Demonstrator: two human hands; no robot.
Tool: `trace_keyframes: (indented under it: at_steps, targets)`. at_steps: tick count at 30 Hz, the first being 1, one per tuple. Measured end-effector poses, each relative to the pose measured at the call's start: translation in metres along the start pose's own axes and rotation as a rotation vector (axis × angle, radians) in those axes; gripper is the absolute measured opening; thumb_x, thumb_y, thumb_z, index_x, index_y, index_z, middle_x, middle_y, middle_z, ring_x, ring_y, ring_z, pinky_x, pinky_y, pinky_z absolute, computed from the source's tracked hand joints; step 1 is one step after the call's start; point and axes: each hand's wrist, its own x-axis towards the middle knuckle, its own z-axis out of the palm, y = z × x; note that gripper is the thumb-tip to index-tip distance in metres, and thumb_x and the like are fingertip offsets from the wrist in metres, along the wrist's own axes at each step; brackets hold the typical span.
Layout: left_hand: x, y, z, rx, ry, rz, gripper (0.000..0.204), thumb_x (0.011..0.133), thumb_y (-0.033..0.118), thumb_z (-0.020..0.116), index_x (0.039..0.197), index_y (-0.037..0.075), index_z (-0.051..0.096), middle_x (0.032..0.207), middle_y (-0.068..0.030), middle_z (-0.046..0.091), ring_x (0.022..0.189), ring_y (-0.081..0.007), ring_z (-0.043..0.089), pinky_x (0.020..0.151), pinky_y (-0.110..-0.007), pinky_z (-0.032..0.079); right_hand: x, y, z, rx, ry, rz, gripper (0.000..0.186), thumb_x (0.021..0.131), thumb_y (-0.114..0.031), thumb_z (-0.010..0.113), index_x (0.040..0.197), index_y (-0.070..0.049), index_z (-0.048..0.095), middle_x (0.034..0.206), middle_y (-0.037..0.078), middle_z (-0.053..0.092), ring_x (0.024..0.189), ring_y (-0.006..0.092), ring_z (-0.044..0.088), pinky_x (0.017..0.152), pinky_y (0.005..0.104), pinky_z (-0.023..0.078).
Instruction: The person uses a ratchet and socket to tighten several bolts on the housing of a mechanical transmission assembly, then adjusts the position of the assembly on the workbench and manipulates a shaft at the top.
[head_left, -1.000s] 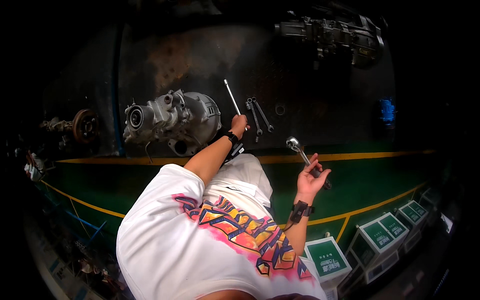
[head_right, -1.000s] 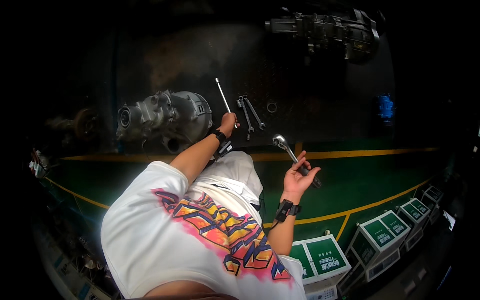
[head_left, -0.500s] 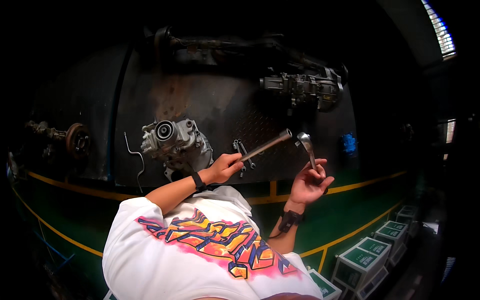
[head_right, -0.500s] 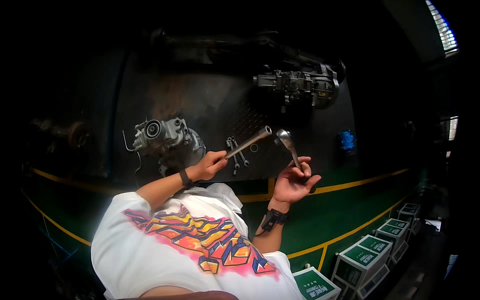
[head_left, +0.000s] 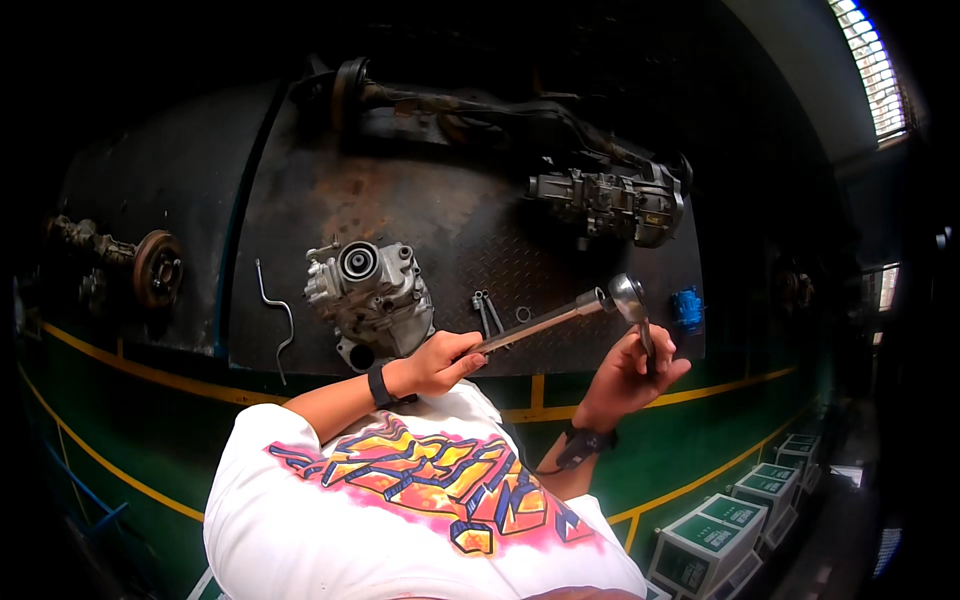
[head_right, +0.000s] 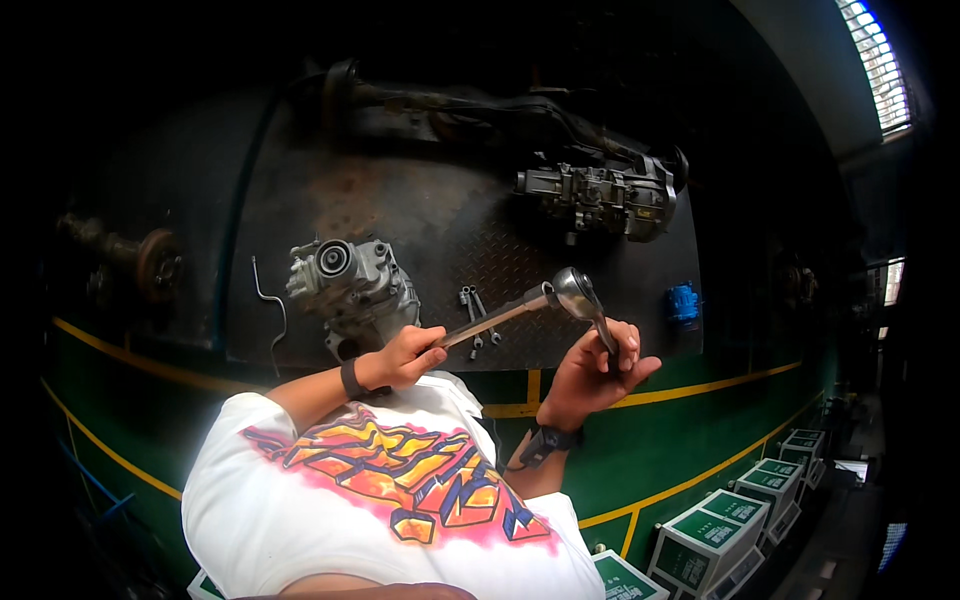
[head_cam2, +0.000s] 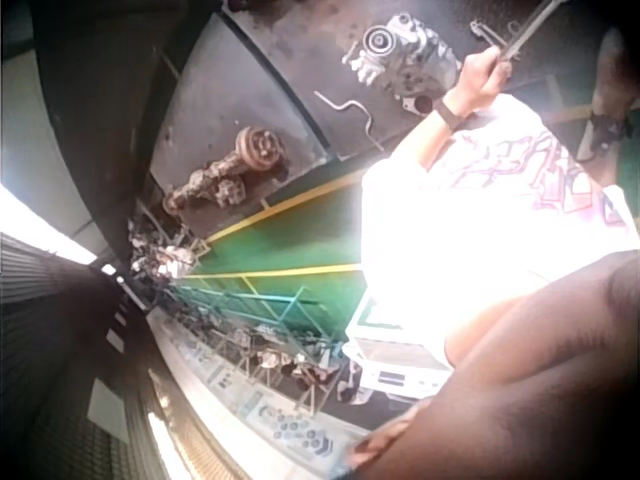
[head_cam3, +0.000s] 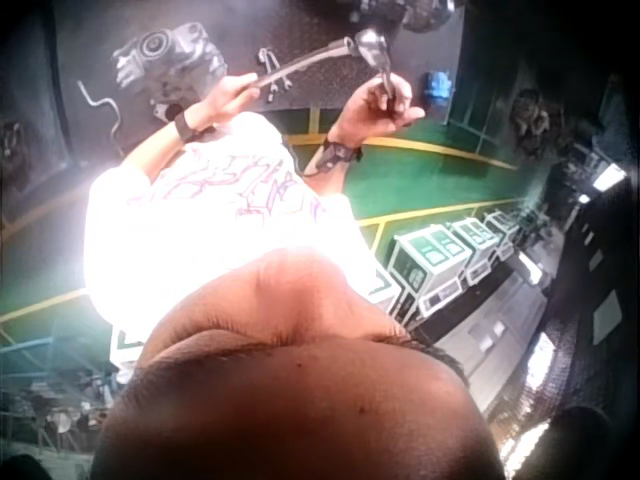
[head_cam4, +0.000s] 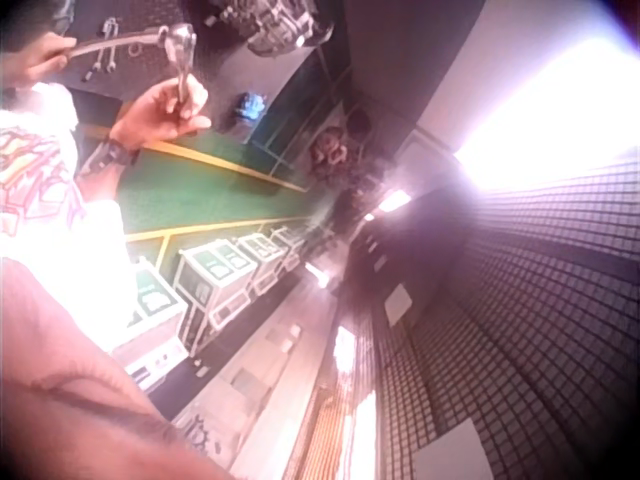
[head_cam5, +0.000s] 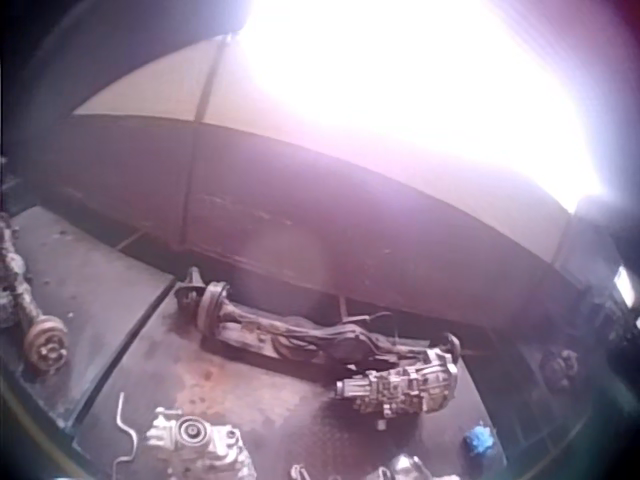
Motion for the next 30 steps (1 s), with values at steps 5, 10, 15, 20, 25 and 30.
trace_keyframes:
  at_steps: [5,10,15,20,25,30]
  targets:
    - [-0.008,0.006,-0.009,0.058,0.018,0.011,0.038,0.114,0.031,0.064,0.089,0.003,0.054,0.065,-0.0132,0.051,0.056,-0.0319,0.051,0.056,-0.04,0.042,0.001,0.013,0.0,-0.002,0.084,0.011,0.035,0.105,-0.03,0.081,0.088,-0.01,0.058,0.087,0.0,0.061,0.108,0.0169,0.067,0.073,0.03,0.049]
    - [-0.007,0.003,-0.021,0.047,0.036,0.01,0.045,0.115,0.036,0.062,0.086,0.004,0.051,0.064,-0.0111,0.044,0.053,-0.0288,0.043,0.054,-0.04,0.038,0.006,0.021,0.006,-0.344,-0.153,-0.041,0.039,0.106,-0.029,0.081,0.083,-0.014,0.053,0.079,-0.003,0.057,0.094,0.0138,0.063,0.071,0.0278,0.045]
    - [-0.008,0.0,-0.036,0.034,-0.01,0.032,0.042,0.115,0.032,0.062,0.086,0.005,0.05,0.065,-0.0119,0.048,0.055,-0.0319,0.048,0.055,-0.041,0.04,0.012,0.032,0.012,-0.503,-0.286,-0.027,0.041,0.106,-0.028,0.08,0.081,-0.017,0.049,0.077,-0.004,0.057,0.088,0.011,0.063,0.068,0.0253,0.041]
    - [-0.009,0.003,-0.043,0.045,0.007,0.135,0.041,0.114,0.032,0.064,0.085,0.005,0.051,0.065,-0.0127,0.049,0.054,-0.0344,0.051,0.053,-0.042,0.04,0.007,0.049,0.02,-0.41,-0.291,0.017,0.042,0.106,-0.026,0.08,0.08,-0.018,0.048,0.075,-0.006,0.058,0.081,0.0077,0.062,0.065,0.0257,0.04]
    - [-0.012,0.024,-0.06,0.206,0.036,0.21,0.043,0.113,0.037,0.063,0.086,0.005,0.056,0.065,-0.0108,0.052,0.056,-0.0358,0.059,0.054,-0.042,0.044,0.007,0.05,0.016,-0.351,-0.285,0.065,0.04,0.105,-0.025,0.081,0.081,-0.018,0.05,0.075,-0.005,0.061,0.076,0.0064,0.06,0.063,0.0267,0.039]
    - [-0.008,0.031,-0.056,0.088,0.028,0.226,0.04,0.113,0.031,0.067,0.087,0.005,0.052,0.065,-0.013,0.048,0.054,-0.0373,0.052,0.053,-0.043,0.041,0.008,0.059,0.014,-0.363,-0.36,0.094,0.04,0.105,-0.026,0.081,0.081,-0.019,0.05,0.075,-0.005,0.06,0.075,0.0078,0.056,0.067,0.0283,0.039]
